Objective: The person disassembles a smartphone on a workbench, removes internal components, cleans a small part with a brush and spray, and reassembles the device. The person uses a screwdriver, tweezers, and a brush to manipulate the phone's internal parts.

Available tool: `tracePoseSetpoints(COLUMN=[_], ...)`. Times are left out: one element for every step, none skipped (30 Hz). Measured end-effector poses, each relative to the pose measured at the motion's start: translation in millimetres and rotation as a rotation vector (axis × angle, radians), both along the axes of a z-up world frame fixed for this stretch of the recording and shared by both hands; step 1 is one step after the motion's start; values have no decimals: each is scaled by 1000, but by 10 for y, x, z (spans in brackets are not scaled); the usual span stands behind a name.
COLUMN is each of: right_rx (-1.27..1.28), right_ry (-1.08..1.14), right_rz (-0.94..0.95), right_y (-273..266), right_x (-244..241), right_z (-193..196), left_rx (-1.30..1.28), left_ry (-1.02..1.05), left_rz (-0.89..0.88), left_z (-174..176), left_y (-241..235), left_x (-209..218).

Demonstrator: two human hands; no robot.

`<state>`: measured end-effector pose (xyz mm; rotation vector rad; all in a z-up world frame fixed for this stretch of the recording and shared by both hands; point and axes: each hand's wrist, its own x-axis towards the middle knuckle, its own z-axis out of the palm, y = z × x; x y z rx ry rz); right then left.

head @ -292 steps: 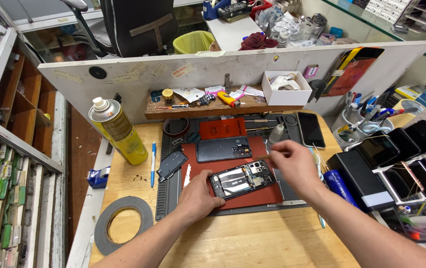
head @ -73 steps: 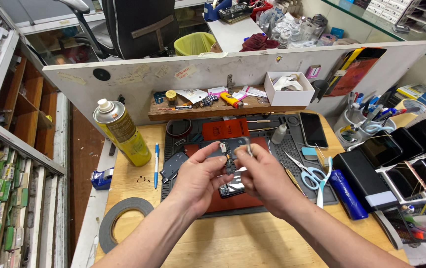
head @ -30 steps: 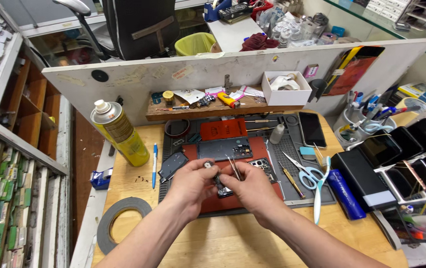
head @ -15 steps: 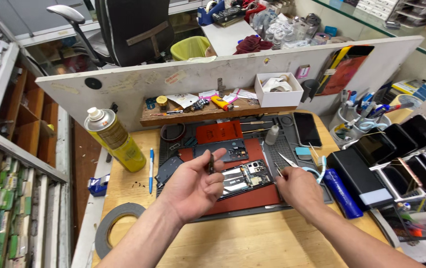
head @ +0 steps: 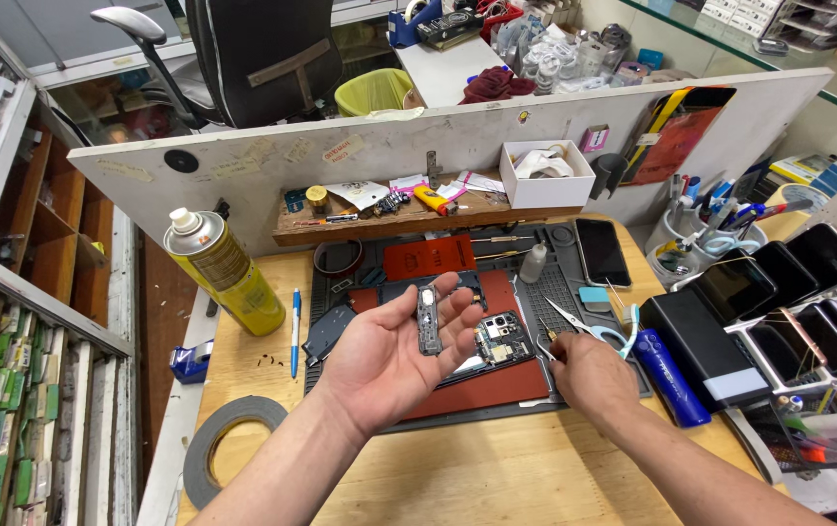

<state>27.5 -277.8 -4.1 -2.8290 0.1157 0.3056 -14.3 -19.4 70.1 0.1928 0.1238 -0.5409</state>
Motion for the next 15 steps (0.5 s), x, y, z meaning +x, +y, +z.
tracePoseSetpoints(right_rx=[-5,-10,-8,-7,-6,-8,-10,-11,6,23,38,-30,-101,-173,-185], right_ry=[-1,-2,-5,-8,-10,-11,-11,-11,-68,-125,-182,-273,-363,-452,-388], right_rz=[-2,-4,-4,-4,-7,3,12,22,3,-15,-35,-36,-42,-48,-79], right_y=[5,10,24,37,37,31,16,4,-7,-37,-85,-142,-237,-329,-412], right_x=[-7,-13,-13,-11,-13,-14,-15,-15,-12,-4,7,18,15,15,22], right_z=[-1,-3,-8,-15,-22,-29,-33,-39,-45,-46,-40,-37,-34,-35,-34], left_rx=[-5,-10,-14,-11,-8,-6,-8,-9,-10,15,38,61,112,163,215], left_ry=[-4,-9,-14,-13,-12,-11,-6,-1,5,12,18,24,59,94,127], left_rz=[2,5,8,9,7,4,0,-4,-8,-2,1,5,28,50,70], left_z=[4,7,10,10,5,-4,-18,-37,-58,-82,-106,-130,-162,-190,-212], left_y=[-5,-7,-1,7,6,6,7,8,21,35,36,33,5,-26,-65], left_x=[0,-2,-4,-5,-3,1,4,7,10,16,34,54,76,96,122])
